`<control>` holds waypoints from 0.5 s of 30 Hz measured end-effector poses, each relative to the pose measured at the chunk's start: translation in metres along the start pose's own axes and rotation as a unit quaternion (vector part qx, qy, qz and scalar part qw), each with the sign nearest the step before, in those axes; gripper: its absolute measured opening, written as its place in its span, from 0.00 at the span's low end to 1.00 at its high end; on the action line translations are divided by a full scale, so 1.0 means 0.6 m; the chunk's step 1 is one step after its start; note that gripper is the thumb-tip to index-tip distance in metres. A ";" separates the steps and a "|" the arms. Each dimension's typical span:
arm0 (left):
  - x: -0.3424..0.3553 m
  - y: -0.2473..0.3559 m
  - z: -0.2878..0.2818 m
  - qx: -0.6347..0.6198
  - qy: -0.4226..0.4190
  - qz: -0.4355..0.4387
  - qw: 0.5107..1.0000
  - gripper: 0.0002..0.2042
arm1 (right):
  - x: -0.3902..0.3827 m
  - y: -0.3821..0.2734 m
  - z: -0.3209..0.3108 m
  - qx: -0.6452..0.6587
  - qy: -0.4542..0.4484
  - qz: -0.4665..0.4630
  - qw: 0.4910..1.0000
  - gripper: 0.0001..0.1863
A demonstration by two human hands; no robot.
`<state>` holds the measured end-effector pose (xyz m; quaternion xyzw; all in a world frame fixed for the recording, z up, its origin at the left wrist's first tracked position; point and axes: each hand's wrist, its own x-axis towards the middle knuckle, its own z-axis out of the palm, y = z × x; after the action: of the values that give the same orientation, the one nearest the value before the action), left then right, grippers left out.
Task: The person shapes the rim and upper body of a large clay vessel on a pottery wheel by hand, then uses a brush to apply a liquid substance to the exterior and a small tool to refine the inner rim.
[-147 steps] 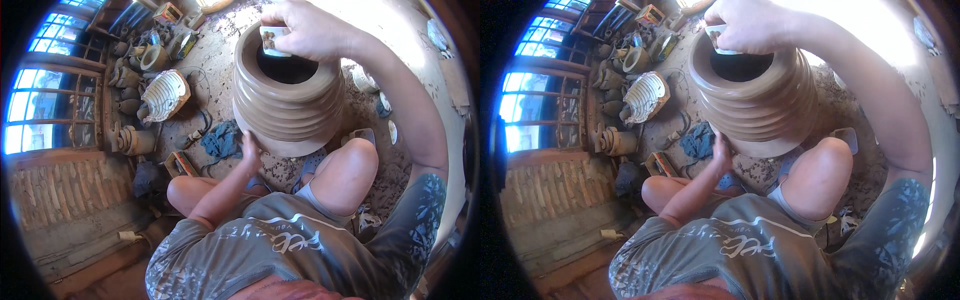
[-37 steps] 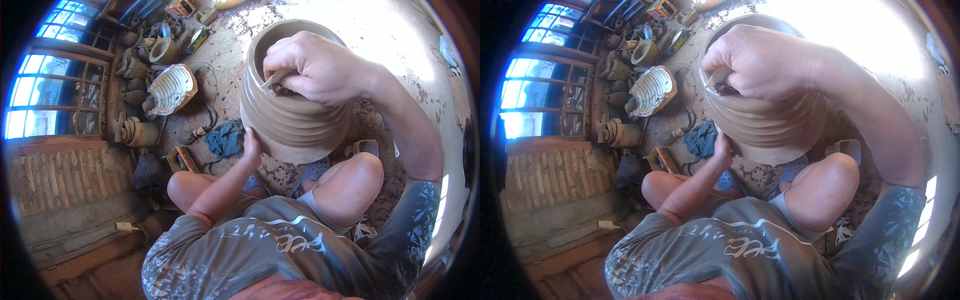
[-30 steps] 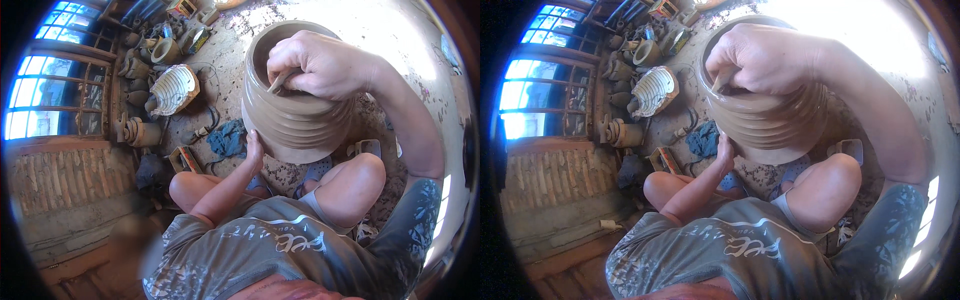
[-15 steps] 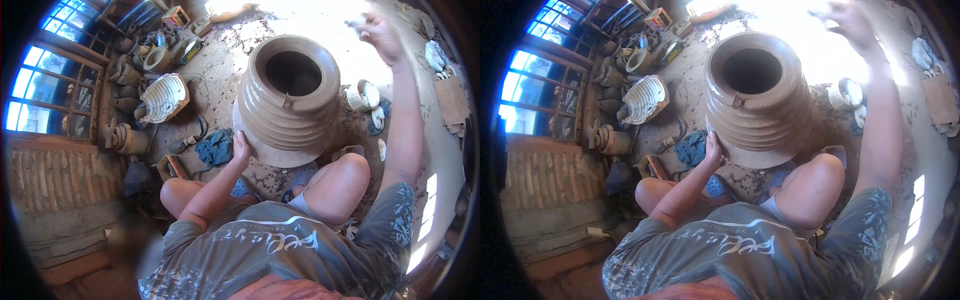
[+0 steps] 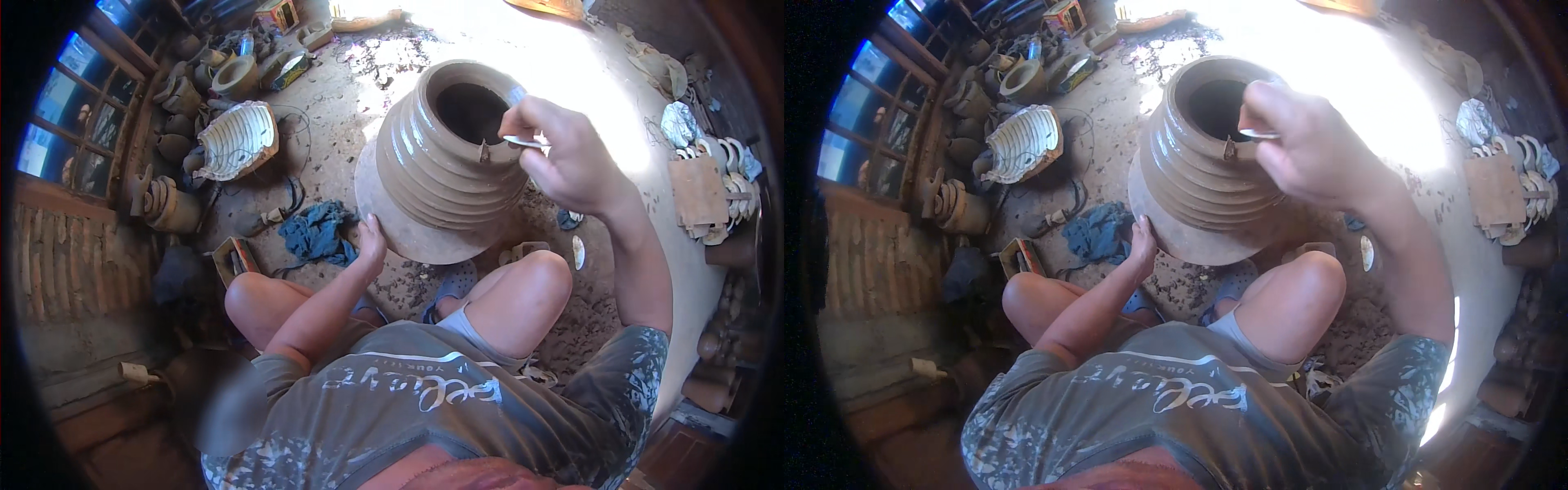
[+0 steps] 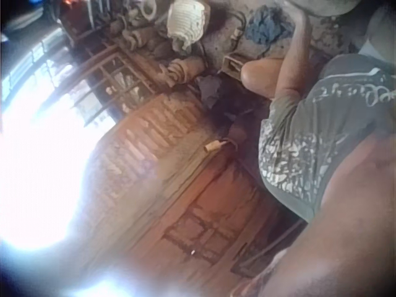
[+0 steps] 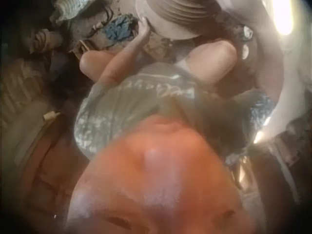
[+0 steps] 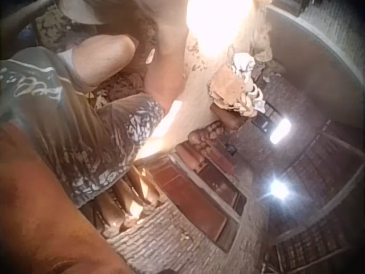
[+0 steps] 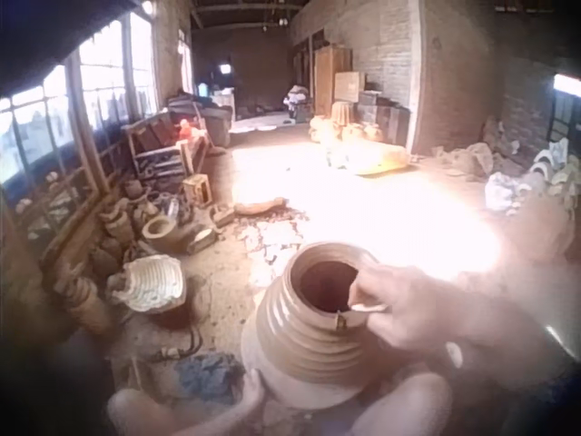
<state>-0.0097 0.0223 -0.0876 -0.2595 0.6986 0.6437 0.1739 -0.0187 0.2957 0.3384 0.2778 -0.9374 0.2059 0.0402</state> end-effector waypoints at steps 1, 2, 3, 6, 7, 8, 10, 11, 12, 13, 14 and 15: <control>-0.007 0.007 0.002 -0.004 0.004 0.000 1.000 0.32 | 0.005 -0.006 0.007 -0.009 0.020 -0.031 0.999 0.17; -0.011 0.013 0.004 -0.015 0.003 0.002 1.000 0.32 | 0.007 -0.011 0.017 -0.020 0.041 -0.062 0.997 0.18; -0.016 0.019 0.007 -0.026 0.003 0.004 1.000 0.32 | 0.010 -0.014 0.027 -0.030 0.061 -0.093 0.993 0.19; -0.014 0.025 0.008 -0.013 -0.005 0.001 1.000 0.33 | 0.014 -0.006 0.039 -0.032 0.019 -0.099 0.994 0.12; -0.011 0.026 0.007 0.000 -0.009 -0.001 1.000 0.34 | 0.017 -0.001 0.036 -0.031 -0.010 -0.100 0.994 0.11; -0.003 0.015 0.000 0.000 -0.011 0.007 1.000 0.34 | 0.022 0.000 0.035 -0.033 -0.014 -0.088 0.995 0.09; 0.014 -0.003 -0.014 0.002 -0.013 0.028 1.000 0.34 | 0.028 0.002 0.022 0.089 0.037 -0.003 0.995 0.10; 0.014 0.003 -0.010 -0.005 -0.017 0.011 1.000 0.34 | 0.027 0.007 0.010 0.145 0.062 0.045 0.986 0.11; 0.012 0.014 -0.010 -0.013 -0.020 -0.005 1.000 0.35 | 0.027 0.022 -0.010 0.191 0.074 0.046 0.978 0.12; 0.010 0.025 -0.009 -0.021 -0.022 -0.022 0.999 0.36 | 0.025 0.048 -0.038 0.236 0.086 0.047 0.967 0.13; 0.016 0.030 -0.012 -0.040 -0.035 -0.015 0.998 0.36 | 0.014 0.086 -0.076 0.263 0.088 0.078 0.958 0.13; 0.026 0.033 -0.017 -0.058 -0.047 -0.009 0.997 0.37 | 0.012 0.121 -0.103 0.291 0.090 0.111 0.946 0.14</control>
<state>-0.0329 0.0107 -0.0797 -0.2448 0.6489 0.6929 0.1974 -0.0659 0.3726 0.3697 0.1518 -0.8541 0.4971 0.0189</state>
